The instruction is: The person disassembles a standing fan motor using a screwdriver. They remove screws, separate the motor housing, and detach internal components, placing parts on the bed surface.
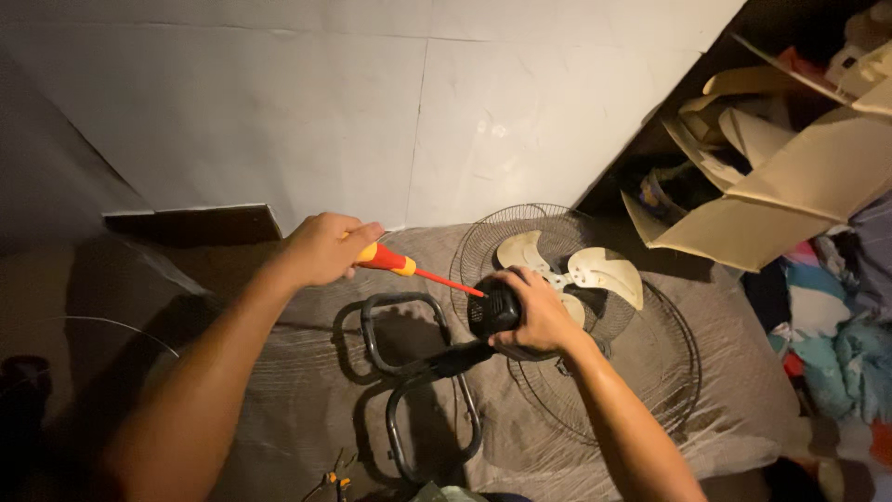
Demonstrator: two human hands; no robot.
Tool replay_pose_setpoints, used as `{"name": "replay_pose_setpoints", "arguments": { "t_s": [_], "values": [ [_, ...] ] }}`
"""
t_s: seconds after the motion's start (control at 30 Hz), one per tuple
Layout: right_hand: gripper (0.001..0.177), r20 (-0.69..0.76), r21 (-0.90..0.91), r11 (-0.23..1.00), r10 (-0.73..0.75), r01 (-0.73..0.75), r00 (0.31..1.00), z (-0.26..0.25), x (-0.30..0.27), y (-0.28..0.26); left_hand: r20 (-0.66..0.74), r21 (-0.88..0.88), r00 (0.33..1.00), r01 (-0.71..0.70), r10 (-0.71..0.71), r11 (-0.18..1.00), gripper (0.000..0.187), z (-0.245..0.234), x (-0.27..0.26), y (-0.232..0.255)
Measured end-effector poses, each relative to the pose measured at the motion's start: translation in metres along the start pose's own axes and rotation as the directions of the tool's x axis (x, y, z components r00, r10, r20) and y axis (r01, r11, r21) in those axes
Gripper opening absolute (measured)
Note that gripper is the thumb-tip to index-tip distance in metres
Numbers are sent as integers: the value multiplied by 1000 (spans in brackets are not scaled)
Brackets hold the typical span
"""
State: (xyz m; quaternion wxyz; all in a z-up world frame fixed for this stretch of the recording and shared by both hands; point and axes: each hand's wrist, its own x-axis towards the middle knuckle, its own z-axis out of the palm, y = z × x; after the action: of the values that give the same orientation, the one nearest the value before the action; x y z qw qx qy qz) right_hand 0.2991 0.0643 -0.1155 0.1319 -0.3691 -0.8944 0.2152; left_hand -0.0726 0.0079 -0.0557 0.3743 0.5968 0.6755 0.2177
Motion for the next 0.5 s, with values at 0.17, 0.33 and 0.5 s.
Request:
{"name": "replay_pose_setpoints", "arguments": {
  "t_s": [0.17,0.33,0.5],
  "values": [
    [90,38,-84,996,14,-10,999,5,9,-4,-45,-247,828,-552,559,796,43,-9,-13,4],
    [83,109,-161,985,-41,59,993,11,19,-11,-125,-121,976,161,-176,980,31,1,-17,0],
    [85,114,-188,979,-55,76,992,20,28,-26,-36,-553,915,-353,401,755,37,-10,-26,-46]
  ]
}}
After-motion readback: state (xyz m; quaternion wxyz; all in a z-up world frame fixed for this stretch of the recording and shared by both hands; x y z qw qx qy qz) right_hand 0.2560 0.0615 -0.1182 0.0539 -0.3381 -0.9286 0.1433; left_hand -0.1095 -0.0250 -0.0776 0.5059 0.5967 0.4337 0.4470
